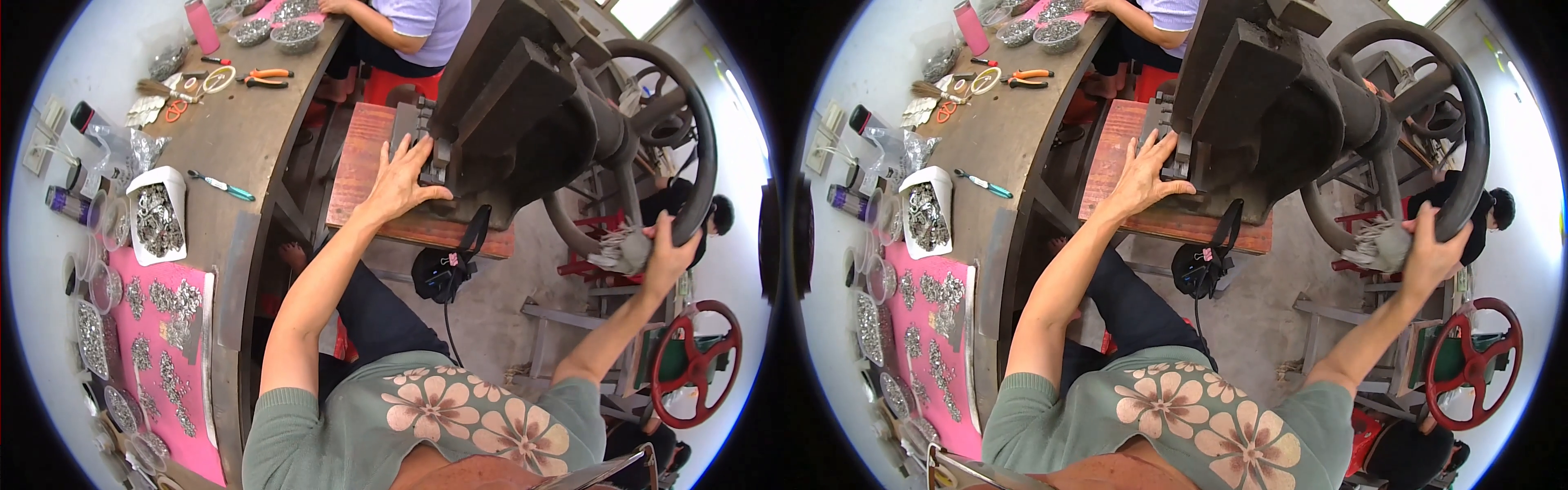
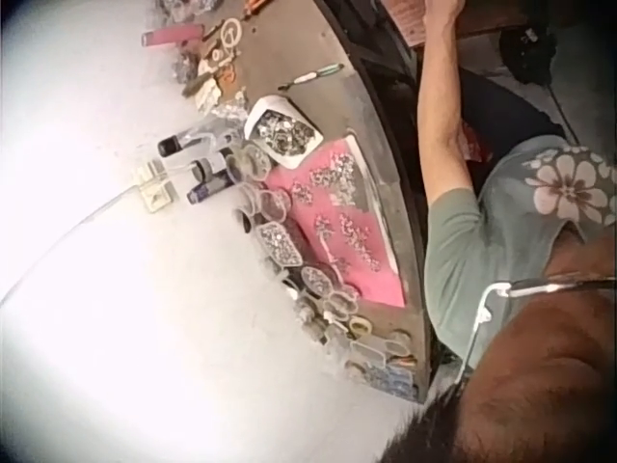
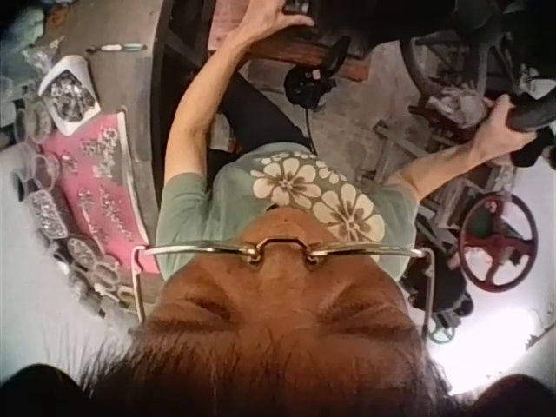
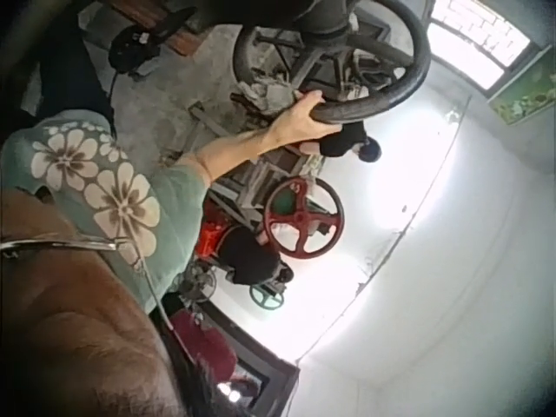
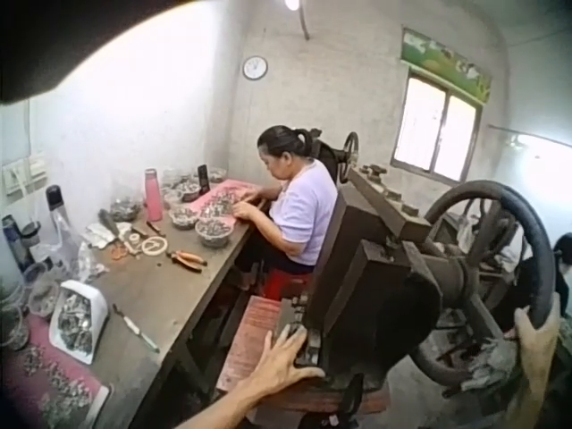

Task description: The person sorts small decorative metal components by hand, placing them into an alignment jig on a workbench.

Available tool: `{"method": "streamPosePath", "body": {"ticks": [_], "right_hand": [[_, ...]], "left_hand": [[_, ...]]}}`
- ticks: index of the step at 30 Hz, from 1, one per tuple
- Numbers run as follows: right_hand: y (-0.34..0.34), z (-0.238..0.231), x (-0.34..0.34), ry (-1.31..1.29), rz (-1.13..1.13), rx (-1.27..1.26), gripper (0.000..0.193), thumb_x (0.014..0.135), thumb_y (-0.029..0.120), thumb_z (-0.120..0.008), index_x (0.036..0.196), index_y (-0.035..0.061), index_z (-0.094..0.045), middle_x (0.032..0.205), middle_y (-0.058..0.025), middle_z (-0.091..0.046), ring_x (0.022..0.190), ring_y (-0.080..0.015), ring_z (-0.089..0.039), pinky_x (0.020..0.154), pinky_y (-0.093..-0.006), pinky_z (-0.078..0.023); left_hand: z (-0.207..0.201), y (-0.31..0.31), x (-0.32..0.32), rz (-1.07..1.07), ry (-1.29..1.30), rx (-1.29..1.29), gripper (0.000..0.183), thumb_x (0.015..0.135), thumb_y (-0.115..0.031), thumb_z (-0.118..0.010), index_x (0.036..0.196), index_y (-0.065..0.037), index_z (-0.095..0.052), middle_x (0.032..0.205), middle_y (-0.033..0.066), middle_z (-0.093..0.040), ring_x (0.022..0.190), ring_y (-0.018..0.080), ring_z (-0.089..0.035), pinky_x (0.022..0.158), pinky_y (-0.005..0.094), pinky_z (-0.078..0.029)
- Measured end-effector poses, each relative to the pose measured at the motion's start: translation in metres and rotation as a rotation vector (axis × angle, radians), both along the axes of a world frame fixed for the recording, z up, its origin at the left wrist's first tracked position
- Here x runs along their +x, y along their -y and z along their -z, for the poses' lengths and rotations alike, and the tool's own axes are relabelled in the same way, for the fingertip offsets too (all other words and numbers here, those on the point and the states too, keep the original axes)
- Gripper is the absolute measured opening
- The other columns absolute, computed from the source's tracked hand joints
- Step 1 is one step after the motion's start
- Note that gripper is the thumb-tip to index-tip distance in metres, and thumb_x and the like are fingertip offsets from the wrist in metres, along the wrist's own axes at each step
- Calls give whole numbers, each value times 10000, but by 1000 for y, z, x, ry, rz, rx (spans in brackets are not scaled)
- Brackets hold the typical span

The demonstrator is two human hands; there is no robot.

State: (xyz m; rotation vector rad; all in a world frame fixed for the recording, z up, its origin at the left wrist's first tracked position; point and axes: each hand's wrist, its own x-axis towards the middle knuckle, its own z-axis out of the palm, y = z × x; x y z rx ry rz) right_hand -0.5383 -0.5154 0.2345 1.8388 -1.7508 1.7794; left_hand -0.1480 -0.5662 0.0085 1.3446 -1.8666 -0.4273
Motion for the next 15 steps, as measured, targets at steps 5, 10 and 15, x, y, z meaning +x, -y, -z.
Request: {"method": "streamPosePath", "body": {"ticks": [5, 10, 15], "right_hand": [[57, -113, -1, -252, -143, 379, 416, 915, 350, -740, 1111, 11, -598, 645, 0, -514, 568, -94, -518, 564, -257, -449], [74, -129, -18, -250, -170, 317, 523, 975, 273, -687, 1394, -5, -544, 745, -13, -543, 644, -83, -515, 609, -236, -449], [11, 45, 3, -69, 64, -251, 520, 900, 128, -765, 1321, -65, -530, 888, -101, -657, 646, -128, -612, 610, -250, -501]], "left_hand": [[4, -8, 5, -19, 10, 51, 1097, 728, -600, -810, 1536, 9, -385, 1592, 195, -402, 1524, 423, -241, 1223, 623, -91], [3, -11, 4, -12, -16, 33, 1095, 729, -593, -815, 1540, 2, -384, 1592, 196, -402, 1529, 422, -232, 1225, 620, -86], [-1, -3, 0, -9, 2, 24, 1101, 725, -584, -823, 1540, 8, -379, 1593, 198, -400, 1529, 423, -231, 1228, 614, -86]]}}
